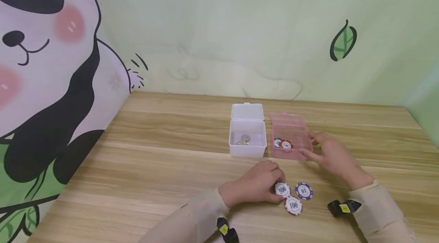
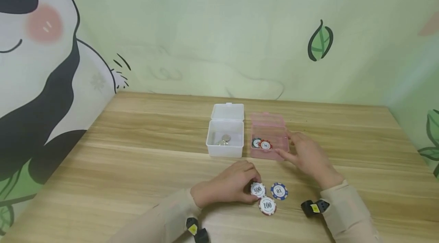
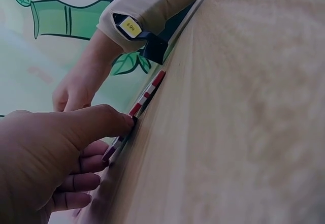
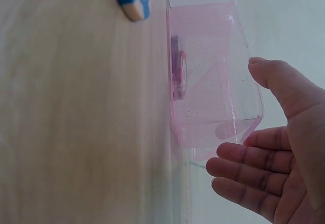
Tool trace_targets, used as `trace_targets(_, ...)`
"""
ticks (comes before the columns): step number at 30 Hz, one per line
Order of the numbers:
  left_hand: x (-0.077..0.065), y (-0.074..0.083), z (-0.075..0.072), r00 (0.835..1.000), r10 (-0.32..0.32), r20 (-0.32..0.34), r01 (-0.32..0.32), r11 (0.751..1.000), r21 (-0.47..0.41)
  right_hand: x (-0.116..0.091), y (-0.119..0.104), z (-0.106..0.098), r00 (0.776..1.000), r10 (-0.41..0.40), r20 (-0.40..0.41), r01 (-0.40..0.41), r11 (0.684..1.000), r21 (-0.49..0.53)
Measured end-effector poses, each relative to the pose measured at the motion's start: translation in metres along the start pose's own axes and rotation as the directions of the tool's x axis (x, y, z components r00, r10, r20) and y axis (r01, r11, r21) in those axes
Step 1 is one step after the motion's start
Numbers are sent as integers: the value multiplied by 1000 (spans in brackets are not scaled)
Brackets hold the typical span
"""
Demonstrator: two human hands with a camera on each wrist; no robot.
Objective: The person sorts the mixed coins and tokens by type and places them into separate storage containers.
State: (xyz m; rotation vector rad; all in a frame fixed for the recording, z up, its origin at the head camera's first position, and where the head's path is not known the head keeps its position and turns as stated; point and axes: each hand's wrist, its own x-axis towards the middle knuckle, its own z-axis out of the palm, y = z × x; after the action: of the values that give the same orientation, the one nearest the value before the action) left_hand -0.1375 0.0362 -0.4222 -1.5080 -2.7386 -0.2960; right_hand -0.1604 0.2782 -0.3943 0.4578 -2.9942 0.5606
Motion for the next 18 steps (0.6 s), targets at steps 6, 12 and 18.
trace_targets(6,0,-2,-1,1000,-10,-18,10,1000,23,0,1,0,1000,-3,1,3,1000,-5)
trace_targets(12,0,-3,-1,999,-23,-33,24,999,36,0,1,1,1000,1,0,-1,1000,-6)
trace_targets(18,-1,-3,-3,999,-35,-31,35,999,26,1,1,1,1000,-7,-6,7,1000,-18)
